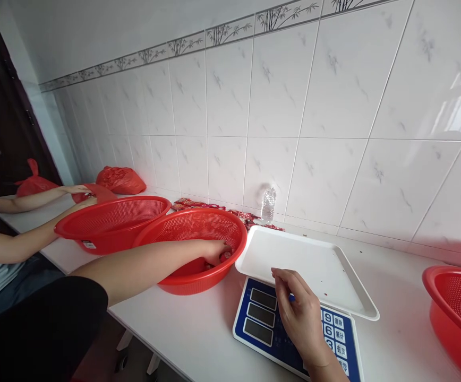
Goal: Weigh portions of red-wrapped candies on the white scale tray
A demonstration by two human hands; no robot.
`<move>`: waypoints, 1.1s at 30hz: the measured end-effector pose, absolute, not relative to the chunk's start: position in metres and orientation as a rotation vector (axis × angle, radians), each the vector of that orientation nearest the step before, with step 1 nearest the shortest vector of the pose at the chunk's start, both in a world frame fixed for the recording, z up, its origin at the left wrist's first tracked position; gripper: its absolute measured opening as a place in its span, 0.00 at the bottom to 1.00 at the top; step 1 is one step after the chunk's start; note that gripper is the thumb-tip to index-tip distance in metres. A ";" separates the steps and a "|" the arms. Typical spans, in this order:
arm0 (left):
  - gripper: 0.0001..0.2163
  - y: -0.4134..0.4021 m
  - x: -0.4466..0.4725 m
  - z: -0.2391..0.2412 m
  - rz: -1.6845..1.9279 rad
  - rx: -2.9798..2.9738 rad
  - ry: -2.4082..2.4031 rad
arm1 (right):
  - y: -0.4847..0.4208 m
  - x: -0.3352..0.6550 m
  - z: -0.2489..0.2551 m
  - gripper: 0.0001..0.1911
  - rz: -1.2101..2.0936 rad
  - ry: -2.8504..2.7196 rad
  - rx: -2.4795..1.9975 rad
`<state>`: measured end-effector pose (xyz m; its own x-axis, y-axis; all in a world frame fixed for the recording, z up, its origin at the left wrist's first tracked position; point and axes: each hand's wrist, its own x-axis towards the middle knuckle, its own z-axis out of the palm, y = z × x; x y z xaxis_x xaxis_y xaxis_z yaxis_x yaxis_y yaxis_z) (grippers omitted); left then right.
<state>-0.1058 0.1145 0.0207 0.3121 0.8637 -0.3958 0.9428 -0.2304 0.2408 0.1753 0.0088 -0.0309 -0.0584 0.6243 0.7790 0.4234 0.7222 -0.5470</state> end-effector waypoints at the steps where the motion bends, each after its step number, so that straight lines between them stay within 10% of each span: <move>1: 0.19 0.113 -0.104 0.022 -0.269 2.172 1.602 | 0.009 0.175 -0.031 0.09 0.200 -1.685 -0.846; 25: 0.19 0.112 -0.098 0.049 -0.275 2.270 1.639 | 0.010 0.175 -0.030 0.08 0.189 -1.674 -0.853; 33: 0.18 0.117 -0.072 0.110 0.341 2.097 1.553 | 0.009 0.176 -0.029 0.08 0.215 -1.675 -0.845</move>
